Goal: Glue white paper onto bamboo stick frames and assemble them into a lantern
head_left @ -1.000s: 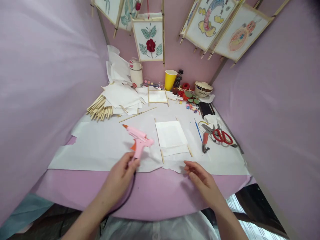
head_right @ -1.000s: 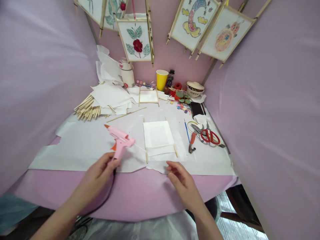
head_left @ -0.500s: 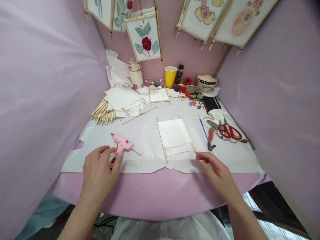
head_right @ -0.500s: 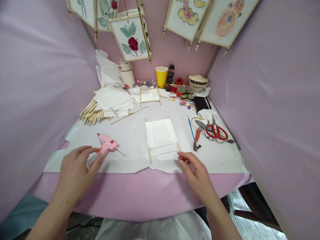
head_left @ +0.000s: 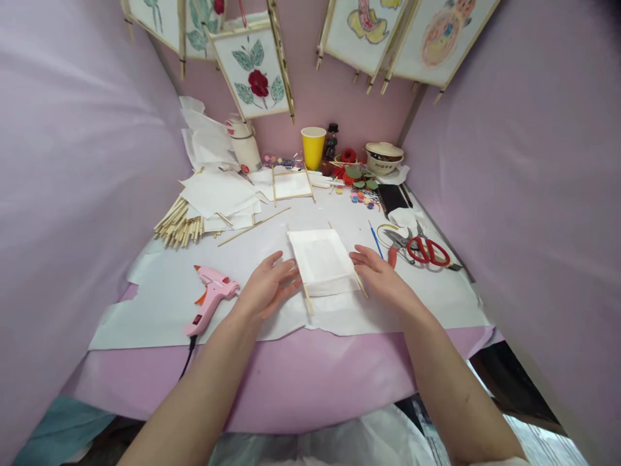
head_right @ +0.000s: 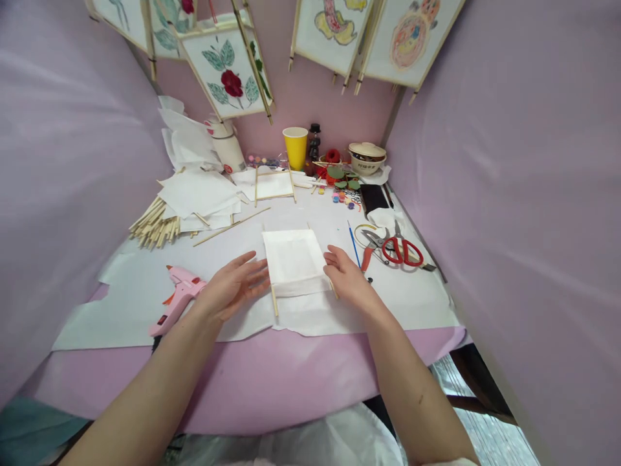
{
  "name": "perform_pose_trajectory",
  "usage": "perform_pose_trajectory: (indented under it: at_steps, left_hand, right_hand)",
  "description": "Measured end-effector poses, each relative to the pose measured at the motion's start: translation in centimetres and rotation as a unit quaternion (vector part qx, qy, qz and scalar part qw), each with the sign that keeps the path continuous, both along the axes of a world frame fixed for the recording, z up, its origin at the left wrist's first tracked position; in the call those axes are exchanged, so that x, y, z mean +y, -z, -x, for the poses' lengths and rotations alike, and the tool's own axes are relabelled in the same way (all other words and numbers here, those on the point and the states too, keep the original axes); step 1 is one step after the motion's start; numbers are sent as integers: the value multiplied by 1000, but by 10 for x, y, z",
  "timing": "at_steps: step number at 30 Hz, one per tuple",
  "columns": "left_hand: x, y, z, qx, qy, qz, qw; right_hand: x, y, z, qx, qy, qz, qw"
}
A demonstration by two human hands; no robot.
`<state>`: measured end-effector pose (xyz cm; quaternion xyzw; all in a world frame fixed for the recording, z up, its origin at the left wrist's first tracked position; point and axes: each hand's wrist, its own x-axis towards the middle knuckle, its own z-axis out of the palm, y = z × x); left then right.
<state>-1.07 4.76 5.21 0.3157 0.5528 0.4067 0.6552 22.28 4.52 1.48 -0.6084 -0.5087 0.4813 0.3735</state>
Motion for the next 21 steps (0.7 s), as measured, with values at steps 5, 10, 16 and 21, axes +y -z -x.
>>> perform_pose_trajectory:
  at_steps: [5,10,16,21]
  left_hand:
    - [4,15,0,-8,63,14,998]
    - [8,16,5,-47,46,28,997]
    - [9,11,6,-80,32,39,995]
    - [5,11,6,-113,51,48,991]
  right_hand:
    - [-10,-1,-2,-30,-6,-45,999]
    - [-67,-4,2,-196,40,-264,944]
    - [-108,13,28,-338,-119,-302,883]
    - [-79,22,50,-424,-181,-288,839]
